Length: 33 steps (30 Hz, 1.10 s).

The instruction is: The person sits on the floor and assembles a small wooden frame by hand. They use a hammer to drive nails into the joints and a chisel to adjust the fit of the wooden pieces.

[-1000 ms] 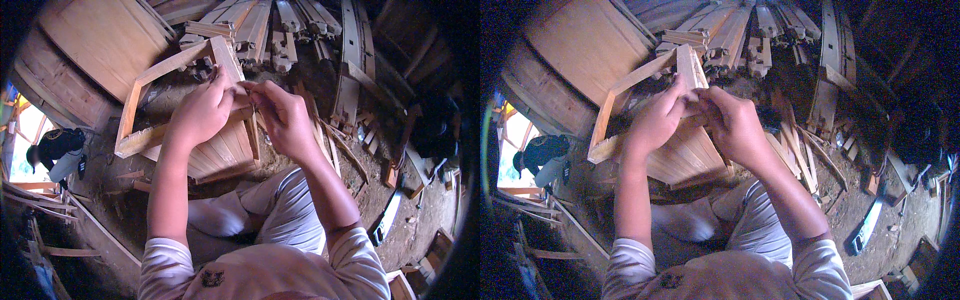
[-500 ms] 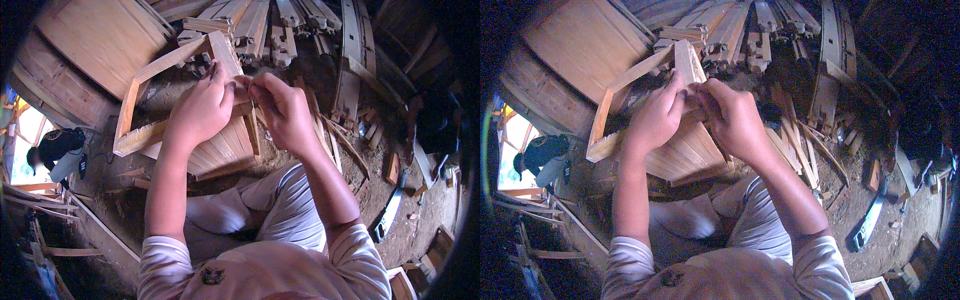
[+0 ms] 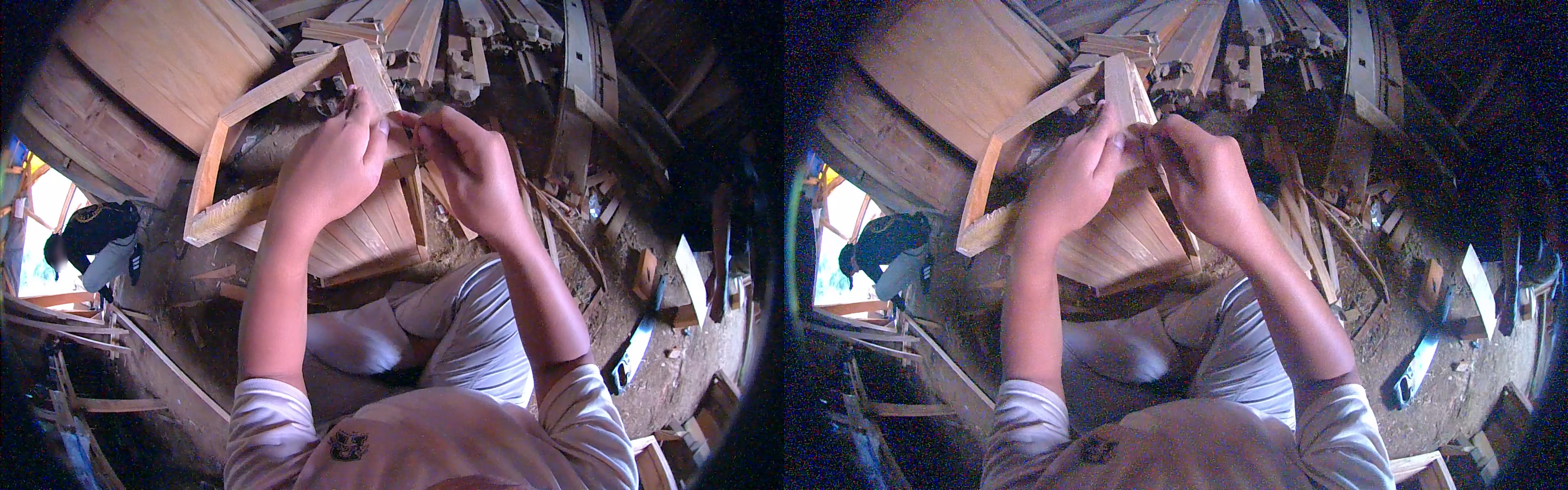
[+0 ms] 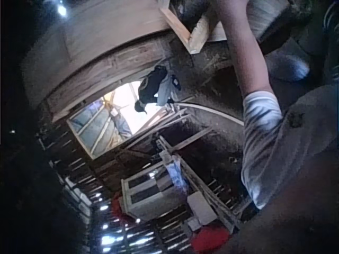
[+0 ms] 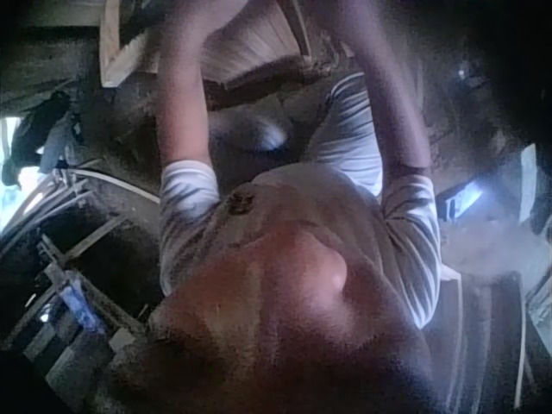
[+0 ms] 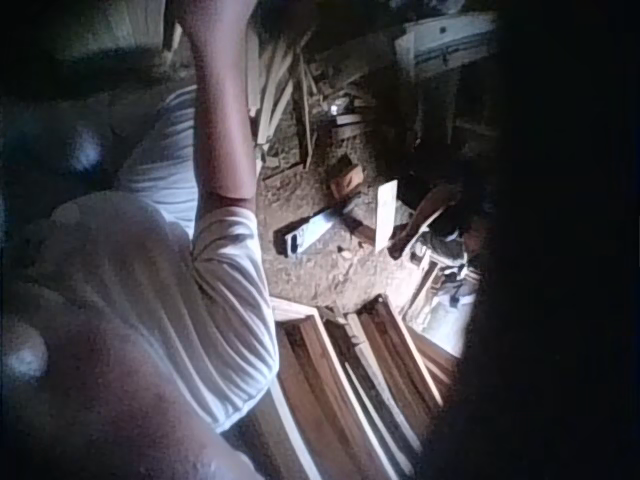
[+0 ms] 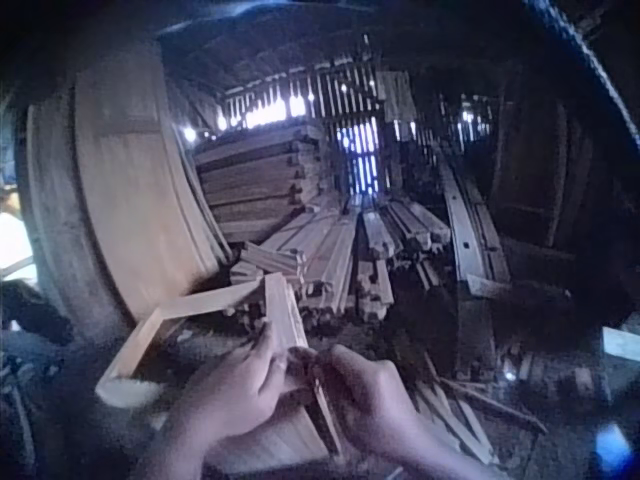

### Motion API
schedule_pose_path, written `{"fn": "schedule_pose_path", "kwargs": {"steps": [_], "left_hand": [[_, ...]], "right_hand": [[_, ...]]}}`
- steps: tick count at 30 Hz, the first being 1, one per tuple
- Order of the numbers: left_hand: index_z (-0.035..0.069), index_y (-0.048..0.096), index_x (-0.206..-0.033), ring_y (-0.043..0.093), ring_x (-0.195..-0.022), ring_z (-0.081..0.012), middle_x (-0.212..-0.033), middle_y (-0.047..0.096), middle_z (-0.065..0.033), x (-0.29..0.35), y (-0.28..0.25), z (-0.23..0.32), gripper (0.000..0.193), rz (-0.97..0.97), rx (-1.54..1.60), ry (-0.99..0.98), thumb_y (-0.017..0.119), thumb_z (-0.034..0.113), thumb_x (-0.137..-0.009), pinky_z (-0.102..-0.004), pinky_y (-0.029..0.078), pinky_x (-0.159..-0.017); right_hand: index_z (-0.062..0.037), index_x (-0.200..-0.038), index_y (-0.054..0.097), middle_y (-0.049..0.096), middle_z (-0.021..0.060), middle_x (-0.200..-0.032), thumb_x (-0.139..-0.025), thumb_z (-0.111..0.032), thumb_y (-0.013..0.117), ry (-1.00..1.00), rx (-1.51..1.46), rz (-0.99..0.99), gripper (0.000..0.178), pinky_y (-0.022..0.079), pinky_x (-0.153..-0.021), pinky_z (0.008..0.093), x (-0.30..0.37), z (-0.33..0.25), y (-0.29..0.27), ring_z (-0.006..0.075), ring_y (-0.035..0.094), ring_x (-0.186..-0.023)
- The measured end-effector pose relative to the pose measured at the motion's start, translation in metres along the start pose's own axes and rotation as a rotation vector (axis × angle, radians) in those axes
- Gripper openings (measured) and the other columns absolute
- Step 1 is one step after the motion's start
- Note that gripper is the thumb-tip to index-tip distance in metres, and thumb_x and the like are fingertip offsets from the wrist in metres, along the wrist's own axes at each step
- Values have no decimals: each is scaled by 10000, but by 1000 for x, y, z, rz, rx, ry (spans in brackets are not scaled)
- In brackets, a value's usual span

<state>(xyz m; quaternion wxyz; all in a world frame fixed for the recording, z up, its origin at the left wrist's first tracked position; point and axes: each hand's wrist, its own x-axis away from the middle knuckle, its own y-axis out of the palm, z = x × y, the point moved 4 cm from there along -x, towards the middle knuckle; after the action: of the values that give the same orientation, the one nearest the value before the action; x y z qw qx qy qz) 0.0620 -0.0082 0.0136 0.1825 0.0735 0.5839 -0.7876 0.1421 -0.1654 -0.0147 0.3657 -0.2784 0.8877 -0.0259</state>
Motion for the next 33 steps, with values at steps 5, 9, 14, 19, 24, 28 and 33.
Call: {"fn": "schedule_pose_path", "kwargs": {"steps": [5, 9, 14, 19, 24, 28, 33], "left_hand": [[-65, 438, -1460, 611, -1095, -508, -1152, 656, -329, 1, -2, 1, 492, 3, -10, -17, 423, 234, -1069, -547, 493, -913], [-90, 493, -1407, 694, -1037, -409, -1115, 687, -315, 2, -10, 1, 504, -55, 129, -38, 491, 276, -1060, -474, 516, -897], [-114, 536, -1350, 709, -991, -237, -1085, 721, -288, -4, -7, -9, 508, -68, 287, -22, 553, 293, -1045, -397, 519, -896], [-68, 573, -1227, 651, -1085, -423, -1118, 683, -316, -5, 3, -17, 399, -27, 301, -2, 516, 273, -1029, -492, 499, -943], [-55, 596, -1202, 625, -1118, -489, -1148, 662, -331, -3, 2, -17, 394, 13, 199, -6, 486, 268, -1004, -535, 494, -976], [-74, 539, -1353, 613, -1220, -425, -1239, 641, -327, -5, 4, -18, 439, -69, 191, -57, 486, 162, -987, -473, 476, -1035], [-92, 506, -1389, 631, -1123, -477, -1166, 657, -332, -3, 3, -20, 541, -6, 137, -35, 454, 246, -969, -526, 492, -997]], "right_hand": [[16, -1029, 656, 681, 245, -831, -1001, -96, 633, -6, 39, 11, 118, 527, -669, 398, 0, 1, 0, 373, 699, -722], [17, -1065, 664, 690, 247, -852, -998, -96, 644, 0, 27, -6, 133, 533, -682, 383, 1, -4, -1, 321, 701, -714], [20, -1106, 668, 715, 200, -886, -1006, -92, 640, 41, -18, -38, 153, 534, -722, 350, 0, 4, -3, 146, 644, -778], [30, -1101, 667, 717, 179, -927, -1017, -100, 632, 59, -115, -70, 158, 526, -791, 329, -5, 11, -4, 102, 606, -877], [30, -1083, 673, 712, 169, -910, -1001, -106, 651, 30, -187, -93, 160, 522, -803, 332, -15, -9, -3, 138, 634, -865], [29, -1046, 689, 696, 165, -905, -979, -121, 677, -100, -37, -119, 164, 523, -799, 359, -23, -4, -1, 235, 661, -848], [37, -1041, 680, 672, 67, -977, -1031, -94, 629, 37, -37, -209, 140, 495, -887, 286, -23, -9, 2, 136, 635, -964]]}}
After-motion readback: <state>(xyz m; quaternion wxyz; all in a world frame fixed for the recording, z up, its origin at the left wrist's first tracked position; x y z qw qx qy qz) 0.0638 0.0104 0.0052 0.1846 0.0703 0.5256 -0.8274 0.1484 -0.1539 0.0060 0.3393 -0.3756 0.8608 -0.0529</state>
